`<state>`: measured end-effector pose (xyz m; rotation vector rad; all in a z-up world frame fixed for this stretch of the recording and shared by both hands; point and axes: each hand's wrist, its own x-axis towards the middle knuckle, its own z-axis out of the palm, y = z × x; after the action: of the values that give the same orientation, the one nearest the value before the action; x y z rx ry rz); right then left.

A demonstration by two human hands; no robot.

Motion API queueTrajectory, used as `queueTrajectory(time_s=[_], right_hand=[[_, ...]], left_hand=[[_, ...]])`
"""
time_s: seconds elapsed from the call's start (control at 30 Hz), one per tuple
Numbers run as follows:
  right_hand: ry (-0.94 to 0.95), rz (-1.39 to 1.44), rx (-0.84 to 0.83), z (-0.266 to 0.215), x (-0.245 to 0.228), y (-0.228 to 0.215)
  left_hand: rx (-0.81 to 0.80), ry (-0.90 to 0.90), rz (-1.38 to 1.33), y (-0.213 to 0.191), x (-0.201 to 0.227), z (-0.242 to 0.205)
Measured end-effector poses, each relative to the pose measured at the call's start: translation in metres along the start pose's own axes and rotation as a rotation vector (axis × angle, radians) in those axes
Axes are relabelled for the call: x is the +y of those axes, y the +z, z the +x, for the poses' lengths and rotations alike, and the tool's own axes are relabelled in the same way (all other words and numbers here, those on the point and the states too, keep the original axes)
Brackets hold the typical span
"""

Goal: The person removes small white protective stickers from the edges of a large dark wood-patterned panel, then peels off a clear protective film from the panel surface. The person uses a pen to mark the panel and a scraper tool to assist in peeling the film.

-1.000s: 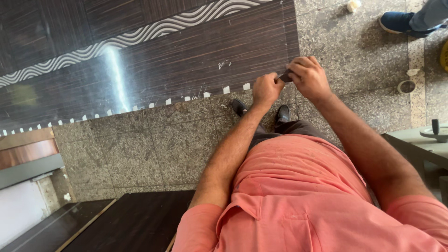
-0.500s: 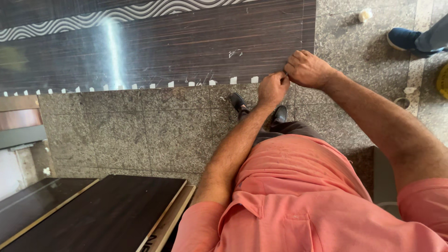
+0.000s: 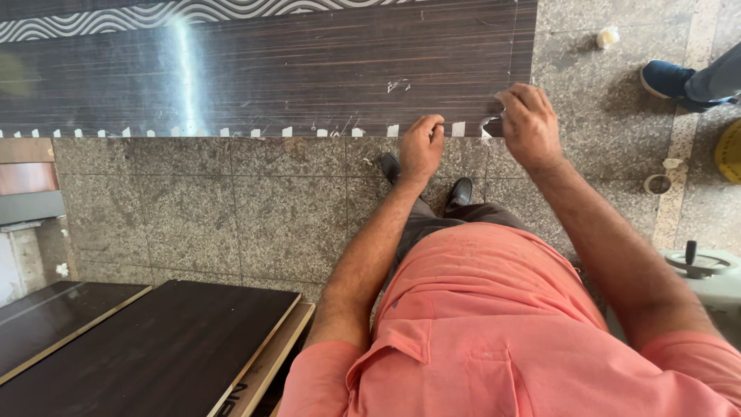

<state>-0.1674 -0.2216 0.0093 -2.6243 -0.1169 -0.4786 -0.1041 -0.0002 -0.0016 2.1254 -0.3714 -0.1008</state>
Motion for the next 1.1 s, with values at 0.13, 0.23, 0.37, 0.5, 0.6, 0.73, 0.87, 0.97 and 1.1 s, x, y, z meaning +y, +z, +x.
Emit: queueTrajectory(time_s=[0.13,0.23,0.37,0.5,0.6,0.73,0.87,0.97,1.1], right_hand=[[-0.140,-0.114,-0.051,0.003,0.004,-0.010],[-0.231,-0.164,-0.187,0.007,0.012,-0.011],[-0.430,-0.346,-0.307,0.025,0.019,0.004],[-0.263,-0.265,-0.392,0.044,0.027,0.014],[-0.125,-0.094,-0.259,0.043,0.032,0.007],[-0.342,-0.163,-0.231,0.032,0.032,-0.007],[-0.328,-0.135,-0.289,0.021,0.023,-0.011],[-0.371,-0.321,-0.384,0.030,0.017,-0.009],[-0.420,-0.374,-0.394,0.034,0.011,-0.005]], left_hand=[[-0.024,0.014,0.001,-0.008,-0.003,0.002],[-0.071,-0.030,-0.013,-0.011,-0.004,0.002],[-0.080,0.019,0.071,-0.009,-0.007,0.001],[-0.026,0.199,0.125,-0.007,-0.008,0.003],[-0.048,0.169,0.043,-0.010,-0.008,0.000],[-0.133,-0.012,0.029,-0.016,-0.004,0.003],[-0.190,-0.046,0.025,-0.013,-0.002,0.001],[-0.184,-0.023,0.034,-0.014,-0.002,0.003],[-0.171,-0.012,0.033,-0.016,-0.001,-0.002]])
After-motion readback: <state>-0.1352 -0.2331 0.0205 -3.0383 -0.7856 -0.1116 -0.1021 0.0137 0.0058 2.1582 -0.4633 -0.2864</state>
